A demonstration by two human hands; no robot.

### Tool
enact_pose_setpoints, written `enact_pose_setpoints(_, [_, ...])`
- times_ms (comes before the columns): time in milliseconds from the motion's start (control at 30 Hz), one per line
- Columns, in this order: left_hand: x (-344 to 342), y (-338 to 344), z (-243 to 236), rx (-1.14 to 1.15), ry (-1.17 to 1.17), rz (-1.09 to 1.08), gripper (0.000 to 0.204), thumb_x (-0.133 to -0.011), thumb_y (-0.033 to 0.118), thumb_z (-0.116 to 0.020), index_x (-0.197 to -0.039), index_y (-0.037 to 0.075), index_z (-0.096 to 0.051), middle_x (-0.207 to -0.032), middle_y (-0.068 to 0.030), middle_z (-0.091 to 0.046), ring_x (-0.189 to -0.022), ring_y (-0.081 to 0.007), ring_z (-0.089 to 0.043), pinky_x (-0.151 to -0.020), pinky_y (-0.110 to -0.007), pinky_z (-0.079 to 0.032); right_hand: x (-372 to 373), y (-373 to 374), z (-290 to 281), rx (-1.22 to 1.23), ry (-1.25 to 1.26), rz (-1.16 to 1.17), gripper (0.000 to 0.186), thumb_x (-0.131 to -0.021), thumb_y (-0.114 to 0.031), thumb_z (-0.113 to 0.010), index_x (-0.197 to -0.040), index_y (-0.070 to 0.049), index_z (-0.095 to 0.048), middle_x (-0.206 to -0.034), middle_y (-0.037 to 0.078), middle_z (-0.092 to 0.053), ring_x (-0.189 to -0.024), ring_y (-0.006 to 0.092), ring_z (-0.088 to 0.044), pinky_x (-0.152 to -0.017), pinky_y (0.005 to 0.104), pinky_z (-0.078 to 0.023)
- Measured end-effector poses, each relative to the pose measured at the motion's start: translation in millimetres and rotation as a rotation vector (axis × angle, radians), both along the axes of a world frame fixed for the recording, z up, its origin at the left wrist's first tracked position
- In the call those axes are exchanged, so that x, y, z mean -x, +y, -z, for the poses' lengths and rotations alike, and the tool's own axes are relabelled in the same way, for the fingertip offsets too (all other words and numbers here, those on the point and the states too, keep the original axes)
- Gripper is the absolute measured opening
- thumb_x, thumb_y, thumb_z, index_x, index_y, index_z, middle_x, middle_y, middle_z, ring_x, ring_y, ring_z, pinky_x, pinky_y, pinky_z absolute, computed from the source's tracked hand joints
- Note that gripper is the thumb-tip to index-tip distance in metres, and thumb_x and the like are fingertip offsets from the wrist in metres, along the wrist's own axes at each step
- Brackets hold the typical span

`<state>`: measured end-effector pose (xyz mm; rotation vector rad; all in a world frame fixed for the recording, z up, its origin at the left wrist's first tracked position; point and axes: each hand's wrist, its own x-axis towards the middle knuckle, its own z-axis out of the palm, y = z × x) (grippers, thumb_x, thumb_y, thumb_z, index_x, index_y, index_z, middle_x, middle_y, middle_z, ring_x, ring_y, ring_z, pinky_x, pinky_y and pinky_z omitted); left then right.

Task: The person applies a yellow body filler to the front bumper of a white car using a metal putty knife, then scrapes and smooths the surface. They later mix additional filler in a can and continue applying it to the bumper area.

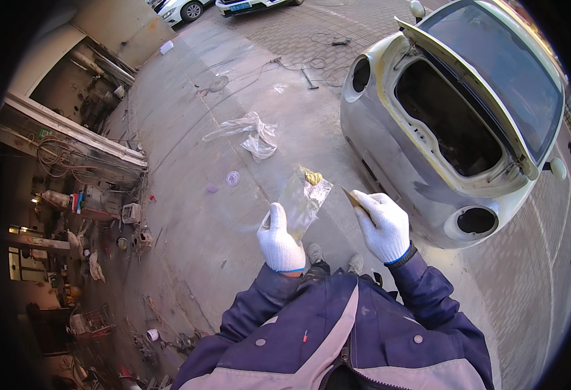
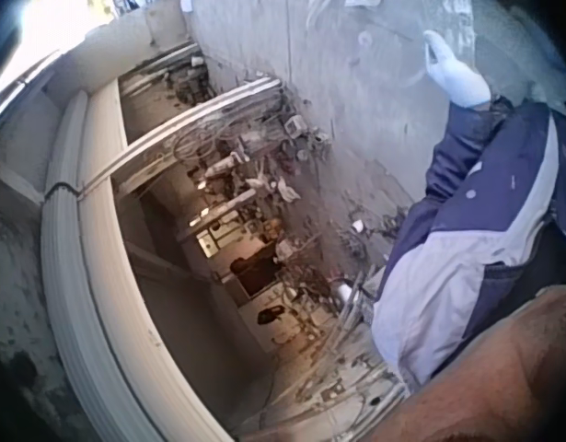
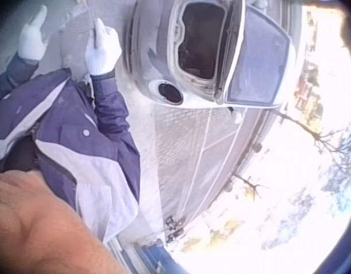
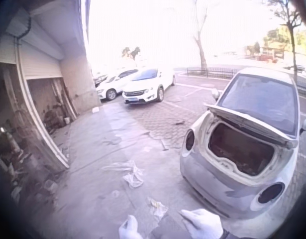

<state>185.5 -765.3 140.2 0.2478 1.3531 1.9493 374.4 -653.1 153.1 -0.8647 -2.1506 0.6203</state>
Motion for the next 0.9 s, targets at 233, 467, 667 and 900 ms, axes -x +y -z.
enact_pose_setpoints(233, [-22,-26,14,0.118,0.367,-0.051,0.04,-0.118,0.024,-0.057,-0.132,-0.011,-0.071,-0.121,-0.0111,-0.076,-0.107,-0.0146,-0.07,-0.093,-0.03,-0.055,62,-8,23,-0.149,-0.163,-0.382,0.032,-0.093,-0.012,-0.072,-0.125,-0.008,-0.074,-0.101,0.014,-0.075,-0.091,0.035,-0.074,-0.078,0.0443,-0.06])
enact_pose_setpoints(467, [-4,-49,20,0.243,0.387,-0.25,0.044,-0.118,0.026,-0.058,-0.128,-0.014,-0.071,-0.117,-0.0124,-0.077,-0.106,-0.0157,-0.069,-0.094,-0.032,-0.055,72,5,77,0.115,0.062,-0.085,0.027,-0.1,-0.012,-0.073,-0.126,-0.009,-0.077,-0.103,0.013,-0.075,-0.099,0.0335,-0.073,-0.084,0.0416,-0.06])
enact_pose_setpoints(667, [-5,-38,28,0.254,0.365,-0.336,0.048,-0.118,0.031,-0.055,-0.129,-0.013,-0.071,-0.119,-0.0129,-0.076,-0.106,-0.0167,-0.068,-0.095,-0.033,-0.054,76,-20,44,0.085,0.048,-0.236,0.036,-0.097,-0.016,-0.076,-0.133,-0.011,-0.075,-0.11,0.012,-0.077,-0.101,0.0327,-0.074,-0.086,0.041,-0.061])
enact_pose_setpoints(900, [-22,-19,28,0.067,0.279,-0.237,0.057,-0.121,0.038,-0.049,-0.13,-0.014,-0.069,-0.118,-0.0144,-0.076,-0.105,-0.0166,-0.068,-0.093,-0.034,-0.055,61,-26,18,-0.111,-0.019,-0.532,0.049,-0.086,-0.013,-0.077,-0.134,-0.005,-0.069,-0.104,0.012,-0.076,-0.087,0.0347,-0.072,-0.074,0.0463,-0.058])
